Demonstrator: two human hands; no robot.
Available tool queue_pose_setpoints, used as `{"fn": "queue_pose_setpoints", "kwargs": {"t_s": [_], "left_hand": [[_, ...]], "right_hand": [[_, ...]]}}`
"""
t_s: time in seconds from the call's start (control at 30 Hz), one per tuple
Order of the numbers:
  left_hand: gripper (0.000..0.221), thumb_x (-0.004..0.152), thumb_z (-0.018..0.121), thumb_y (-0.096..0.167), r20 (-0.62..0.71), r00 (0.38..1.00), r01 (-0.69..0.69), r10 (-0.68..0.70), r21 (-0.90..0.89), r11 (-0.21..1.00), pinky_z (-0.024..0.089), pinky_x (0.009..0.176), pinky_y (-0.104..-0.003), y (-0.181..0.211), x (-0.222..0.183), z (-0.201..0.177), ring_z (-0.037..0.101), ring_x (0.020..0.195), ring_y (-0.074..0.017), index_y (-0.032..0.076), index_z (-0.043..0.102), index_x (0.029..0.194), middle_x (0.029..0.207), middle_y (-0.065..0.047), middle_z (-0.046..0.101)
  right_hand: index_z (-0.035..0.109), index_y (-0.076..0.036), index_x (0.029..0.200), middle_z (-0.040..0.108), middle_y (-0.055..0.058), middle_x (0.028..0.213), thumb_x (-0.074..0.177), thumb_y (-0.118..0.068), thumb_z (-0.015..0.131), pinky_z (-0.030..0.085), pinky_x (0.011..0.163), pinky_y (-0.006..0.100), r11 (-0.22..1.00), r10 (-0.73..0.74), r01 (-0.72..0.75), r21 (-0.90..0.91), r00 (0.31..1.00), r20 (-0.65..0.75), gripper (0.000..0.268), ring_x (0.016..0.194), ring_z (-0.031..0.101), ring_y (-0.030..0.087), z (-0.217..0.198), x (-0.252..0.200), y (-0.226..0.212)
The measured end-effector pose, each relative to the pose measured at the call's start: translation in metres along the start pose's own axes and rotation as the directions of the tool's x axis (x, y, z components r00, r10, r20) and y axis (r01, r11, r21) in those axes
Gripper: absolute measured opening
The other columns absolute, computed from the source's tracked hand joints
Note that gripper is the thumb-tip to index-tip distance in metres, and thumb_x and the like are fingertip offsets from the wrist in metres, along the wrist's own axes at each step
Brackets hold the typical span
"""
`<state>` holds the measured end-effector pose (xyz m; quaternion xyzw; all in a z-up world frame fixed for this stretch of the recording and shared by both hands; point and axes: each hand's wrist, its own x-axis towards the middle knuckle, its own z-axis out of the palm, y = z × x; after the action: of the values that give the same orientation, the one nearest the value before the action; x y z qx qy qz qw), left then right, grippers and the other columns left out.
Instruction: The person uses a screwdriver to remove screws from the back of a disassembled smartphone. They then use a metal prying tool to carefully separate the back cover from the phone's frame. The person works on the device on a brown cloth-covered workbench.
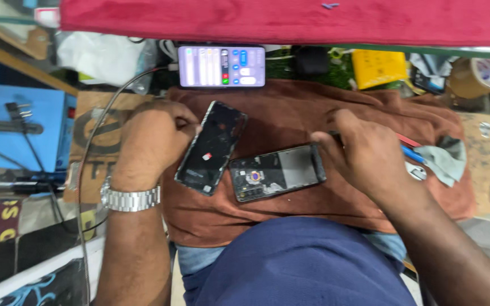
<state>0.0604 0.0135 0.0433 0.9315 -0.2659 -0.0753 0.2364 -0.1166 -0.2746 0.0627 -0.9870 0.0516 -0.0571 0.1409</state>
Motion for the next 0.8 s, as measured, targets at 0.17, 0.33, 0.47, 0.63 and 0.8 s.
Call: {"fn": "queue_pose_setpoints", "kwargs": {"t_s": [0.17,0.33,0.47,0.63,0.8], "left_hand": [[0.015,0.077,0.081,0.025,0.113,0.992,0.066,-0.064,-0.015,0.998,0.055,0.073,-0.043,0.007,-0.008,-0.002,0.072,0.081,-0.0292,0.017,0.079,0.089,0.087,-0.006,0.075],[0.01,0.077,0.081,0.024,0.097,0.992,-0.078,0.082,-0.041,0.996,0.055,0.075,-0.044,0.011,-0.005,0.011,0.071,0.083,-0.0288,0.016,0.08,0.082,0.085,-0.006,0.075],[0.008,0.077,0.08,0.024,0.109,0.987,-0.109,0.118,-0.087,0.99,0.055,0.077,-0.043,0.017,-0.005,0.025,0.071,0.083,-0.0276,0.016,0.079,0.08,0.083,-0.006,0.075],[0.005,0.072,0.08,0.02,-0.025,0.982,-0.186,0.189,0.094,0.978,0.053,0.078,-0.047,0.027,-0.006,0.037,0.07,0.08,-0.0301,0.017,0.078,0.069,0.077,-0.007,0.075],[0.009,0.071,0.08,0.021,-0.048,0.979,-0.191,0.197,0.113,0.975,0.054,0.076,-0.046,0.031,-0.005,0.043,0.07,0.079,-0.0316,0.013,0.077,0.07,0.078,-0.01,0.074]], "right_hand": [[0.055,0.006,0.123,0.066,0.027,0.102,0.093,-0.016,0.066,0.052,0.068,0.05,0.956,-0.252,0.266,0.123,0.961,-0.114,0.039,0.087,0.065,0.044,0.0,-0.006,0.006],[0.058,0.003,0.114,0.065,0.022,0.09,0.094,-0.025,0.073,0.052,0.071,0.05,0.995,-0.093,0.094,0.041,0.995,-0.024,0.037,0.084,0.066,0.041,0.013,-0.004,0.008],[0.055,0.005,0.114,0.064,0.024,0.102,0.092,-0.015,0.068,0.053,0.074,0.049,0.961,-0.241,0.257,0.102,0.959,-0.15,0.033,0.089,0.065,0.041,0.013,-0.004,0.005],[0.057,0.001,0.111,0.065,0.019,0.09,0.095,-0.019,0.071,0.052,0.073,0.049,0.994,-0.065,0.065,0.083,0.998,-0.002,0.029,0.087,0.066,0.04,0.006,-0.003,0.0],[0.056,0.002,0.116,0.064,0.021,0.096,0.093,-0.014,0.068,0.051,0.072,0.049,0.97,-0.22,0.227,0.085,0.971,-0.092,0.03,0.09,0.065,0.042,0.003,-0.001,-0.002]]}}
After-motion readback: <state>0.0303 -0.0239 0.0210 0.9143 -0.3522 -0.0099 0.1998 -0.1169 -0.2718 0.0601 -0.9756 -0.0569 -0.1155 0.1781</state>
